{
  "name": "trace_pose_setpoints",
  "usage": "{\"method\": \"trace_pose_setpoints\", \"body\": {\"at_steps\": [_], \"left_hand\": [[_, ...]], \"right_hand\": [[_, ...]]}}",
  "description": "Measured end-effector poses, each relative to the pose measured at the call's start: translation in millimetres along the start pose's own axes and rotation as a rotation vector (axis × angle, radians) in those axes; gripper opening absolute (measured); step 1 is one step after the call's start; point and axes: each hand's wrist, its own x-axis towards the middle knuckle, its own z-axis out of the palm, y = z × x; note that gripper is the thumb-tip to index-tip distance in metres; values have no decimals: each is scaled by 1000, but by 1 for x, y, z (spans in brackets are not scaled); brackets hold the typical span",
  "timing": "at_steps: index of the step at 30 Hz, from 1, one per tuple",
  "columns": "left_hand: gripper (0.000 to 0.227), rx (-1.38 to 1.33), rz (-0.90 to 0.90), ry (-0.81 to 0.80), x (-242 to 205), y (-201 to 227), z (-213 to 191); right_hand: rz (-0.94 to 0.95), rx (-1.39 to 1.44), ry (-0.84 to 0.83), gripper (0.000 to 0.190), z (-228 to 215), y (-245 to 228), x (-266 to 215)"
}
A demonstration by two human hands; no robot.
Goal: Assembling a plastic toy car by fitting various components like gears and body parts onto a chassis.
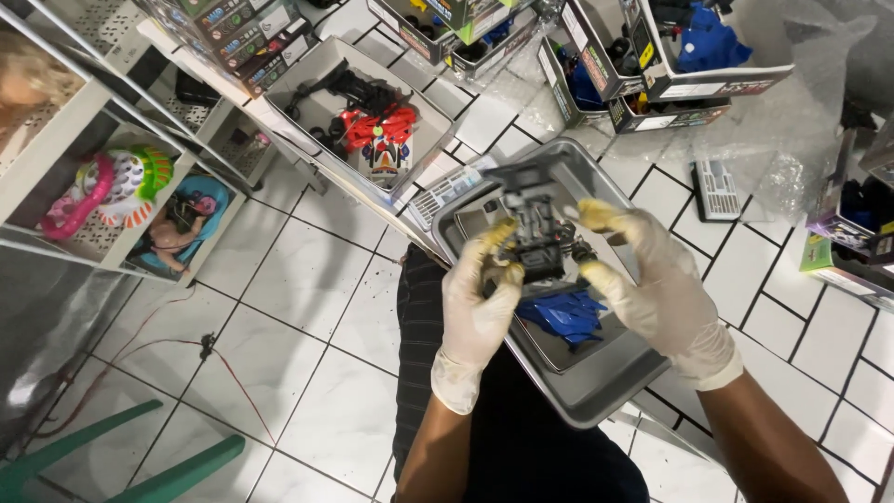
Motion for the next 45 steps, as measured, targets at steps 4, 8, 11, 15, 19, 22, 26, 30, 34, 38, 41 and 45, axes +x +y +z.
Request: {"method": "trace_pose_setpoints", "body": {"at_steps": [4, 8, 11, 15, 19, 22, 26, 30, 34, 38, 41, 45], "left_hand": [[47, 127, 96, -153, -5, -3, 5], [54, 237, 135, -241, -7, 13, 13], [56, 247, 162, -265, -7, 17, 16], [61, 268, 191, -290, -8, 7, 12], [52, 84, 238, -365, -4, -10, 13], [43, -69, 168, -354, -1, -13, 17], [36, -196, -1, -257, -8, -7, 26], [33, -123, 6, -222, -6, 0, 28], [32, -69, -67, -202, -8, 5, 30], [35, -125, -159, -214, -9, -2, 31], [37, -157, -205, -204, -11, -16, 32], [34, -153, -192, -168, -11, -20, 37]], "right_hand": [[-248, -16, 264, 45, 4, 16, -2], [-443, -406, 399, 43, 8, 32, -7], [-406, -200, 328, 41, 5, 0, -4], [-400, -171, 343, 44, 7, 3, -2], [-419, -206, 370, 32, 11, 10, -3], [-379, -242, 309, 26, 16, 20, -6], [-494, -512, 362, 23, 22, 18, -3], [-489, -465, 295, 32, 27, 22, -11], [-516, -531, 269, 44, 36, 39, -14], [-519, -427, 283, 34, 42, 42, -10], [-512, -373, 281, 31, 40, 36, -8], [-508, -368, 311, 32, 45, 41, -7]]}}
